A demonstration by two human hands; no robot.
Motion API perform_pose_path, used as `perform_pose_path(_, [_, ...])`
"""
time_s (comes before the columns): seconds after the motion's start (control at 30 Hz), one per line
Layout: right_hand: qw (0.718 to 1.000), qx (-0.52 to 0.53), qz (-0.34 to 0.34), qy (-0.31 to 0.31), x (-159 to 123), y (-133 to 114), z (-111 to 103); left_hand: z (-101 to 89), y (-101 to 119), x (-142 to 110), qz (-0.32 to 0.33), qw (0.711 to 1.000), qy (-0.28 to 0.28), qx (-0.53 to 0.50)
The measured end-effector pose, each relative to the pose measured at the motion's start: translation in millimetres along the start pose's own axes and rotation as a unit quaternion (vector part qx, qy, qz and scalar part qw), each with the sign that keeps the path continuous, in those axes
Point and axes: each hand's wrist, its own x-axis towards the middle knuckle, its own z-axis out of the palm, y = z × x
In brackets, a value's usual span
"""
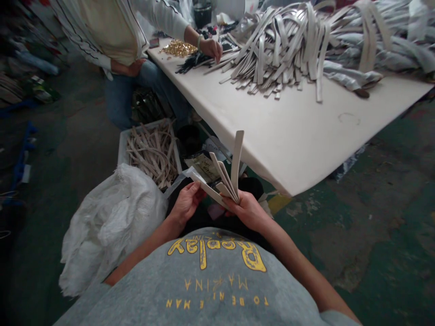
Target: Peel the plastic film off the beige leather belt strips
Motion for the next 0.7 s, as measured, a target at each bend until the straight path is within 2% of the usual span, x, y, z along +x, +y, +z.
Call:
perform_pose_path(0.1, [0.999,-0.036,-0.006,0.037,-13.2,-0.3,-9.5,8.7,-1.8,1.3,-0.019,0.999,-0.021,0.023])
perform_pose_path(0.2, [0.992,-0.079,-0.033,0.093,-14.6,0.4,-12.2,28.7,-14.8,-3.6,-0.059,0.994,-0.075,0.061])
perform_pose_path(0.33, [0.99,-0.062,-0.042,0.12,-20.3,-2.4,-20.4,53.3,-27.1,-8.1,-0.088,0.981,-0.141,0.101])
perform_pose_path(0.43, [0.993,-0.042,-0.021,0.105,-42.1,-7.1,-31.3,57.5,-27.0,-3.4,-0.083,0.984,-0.131,0.086])
perform_pose_path(0.53, [0.991,-0.082,-0.005,0.105,-62.5,-9.6,-37.3,56.2,-30.1,2.3,-0.107,0.987,-0.11,0.053])
perform_pose_path(0.6, [0.986,-0.115,-0.003,0.125,-64.3,-8.4,-37.5,58.4,-37.5,2.4,-0.149,0.981,-0.114,0.045])
perform_pose_path(0.7, [0.974,-0.156,-0.009,0.163,-51.3,-2.8,-36.9,66.6,-52.2,-1.8,-0.213,0.965,-0.14,0.055])
